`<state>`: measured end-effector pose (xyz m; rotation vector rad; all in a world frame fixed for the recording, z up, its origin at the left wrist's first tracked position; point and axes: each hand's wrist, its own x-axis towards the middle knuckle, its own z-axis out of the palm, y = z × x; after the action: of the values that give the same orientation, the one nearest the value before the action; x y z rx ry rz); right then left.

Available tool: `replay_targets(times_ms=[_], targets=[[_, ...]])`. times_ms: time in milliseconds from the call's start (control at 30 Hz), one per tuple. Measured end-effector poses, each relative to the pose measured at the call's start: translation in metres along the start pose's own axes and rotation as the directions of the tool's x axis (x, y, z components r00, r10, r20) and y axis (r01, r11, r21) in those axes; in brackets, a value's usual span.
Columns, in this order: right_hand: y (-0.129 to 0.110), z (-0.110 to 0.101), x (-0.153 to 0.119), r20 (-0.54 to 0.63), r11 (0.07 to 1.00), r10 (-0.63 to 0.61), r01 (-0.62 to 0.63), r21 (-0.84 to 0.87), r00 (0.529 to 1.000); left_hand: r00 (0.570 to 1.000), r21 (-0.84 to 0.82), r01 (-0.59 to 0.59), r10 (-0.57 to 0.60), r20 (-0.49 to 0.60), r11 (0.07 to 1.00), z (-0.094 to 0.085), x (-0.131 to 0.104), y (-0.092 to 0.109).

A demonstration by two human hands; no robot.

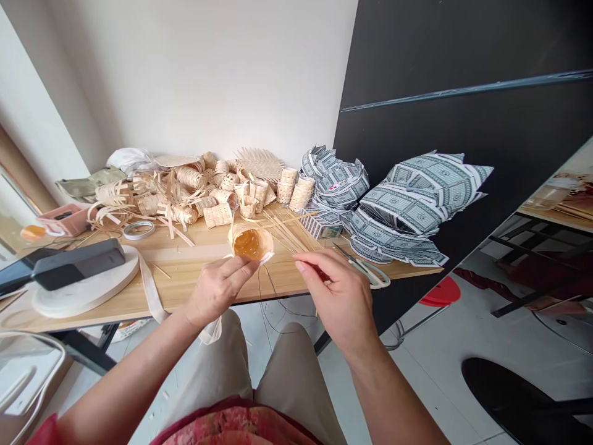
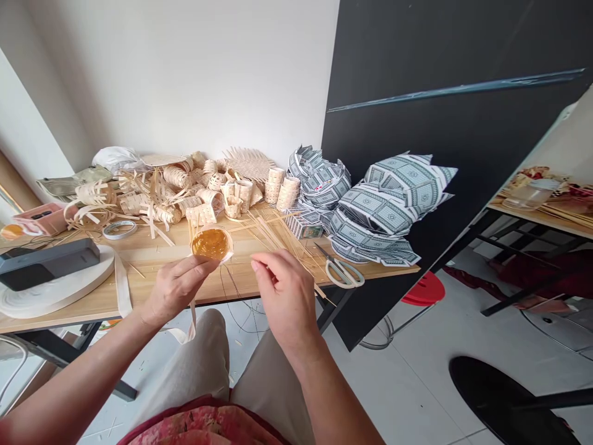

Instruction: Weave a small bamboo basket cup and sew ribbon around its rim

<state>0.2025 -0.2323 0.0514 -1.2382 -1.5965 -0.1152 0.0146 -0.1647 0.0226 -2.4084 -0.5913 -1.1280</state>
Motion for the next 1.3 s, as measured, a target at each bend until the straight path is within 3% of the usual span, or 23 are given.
replay_targets(times_ms=[133, 267, 500, 600, 700, 767, 833, 900, 967, 1033, 1100, 1200, 1300], targets=[[-0.009, 0.002, 0.020, 0.168, 0.994, -0.076, 0.088, -0.064, 0.983, 0.992, -0.001, -0.102, 0.101, 0.080, 0.995, -0.004, 0.007, 0.000], [-0.018, 0.008, 0.035, 0.353, 0.953, -0.001, 0.108, -0.282, 0.935, 0.975, 0.062, -0.201, 0.193, 0.111, 0.978, -0.003, 0.012, -0.002], [-0.024, 0.017, 0.038, 0.477, 0.883, 0.094, 0.148, -0.445, 0.874, 0.942, 0.138, -0.331, 0.319, 0.101, 0.934, -0.006, 0.022, -0.002], [-0.020, 0.021, 0.033, 0.419, 0.898, 0.016, 0.171, -0.404, 0.908, 0.937, 0.129, -0.344, 0.331, 0.108, 0.930, -0.005, 0.024, 0.002], [-0.020, 0.016, 0.028, 0.217, 0.936, -0.123, 0.186, -0.300, 0.969, 0.932, 0.115, -0.356, 0.343, 0.120, 0.927, -0.002, 0.021, 0.005], [-0.025, 0.007, 0.026, 0.060, 0.956, -0.174, 0.183, -0.229, 0.983, 0.922, 0.103, -0.378, 0.364, 0.130, 0.920, 0.001, 0.018, 0.006], [-0.031, -0.004, 0.024, -0.026, 0.974, -0.184, 0.178, -0.140, 0.983, 0.927, 0.094, -0.366, 0.353, 0.129, 0.926, 0.002, 0.016, 0.004], [-0.035, -0.013, 0.022, -0.043, 0.989, -0.143, 0.144, 0.025, 0.989, 0.942, 0.084, -0.324, 0.314, 0.116, 0.942, 0.002, 0.015, -0.001], [-0.036, -0.021, 0.020, -0.009, 0.961, -0.027, 0.029, 0.275, 1.000, 0.950, 0.072, -0.304, 0.297, 0.100, 0.950, 0.001, 0.015, -0.006], [-0.034, -0.030, 0.020, 0.052, 0.847, 0.097, -0.110, 0.519, 0.994, 0.951, 0.074, -0.304, 0.298, 0.083, 0.950, 0.000, 0.015, -0.012], [-0.032, -0.039, 0.021, 0.060, 0.723, 0.162, -0.160, 0.672, 0.985, 0.958, 0.094, -0.287, 0.284, 0.048, 0.953, -0.002, 0.015, -0.017], [-0.026, -0.057, 0.020, -0.051, 0.650, 0.221, -0.108, 0.752, 0.974, 0.970, 0.113, -0.238, 0.243, -0.028, 0.965, -0.004, 0.013, -0.025], [-0.013, -0.077, 0.018, -0.147, 0.723, 0.284, -0.111, 0.682, 0.948, 0.978, 0.112, -0.194, 0.201, -0.059, 0.975, -0.007, 0.012, -0.030]])
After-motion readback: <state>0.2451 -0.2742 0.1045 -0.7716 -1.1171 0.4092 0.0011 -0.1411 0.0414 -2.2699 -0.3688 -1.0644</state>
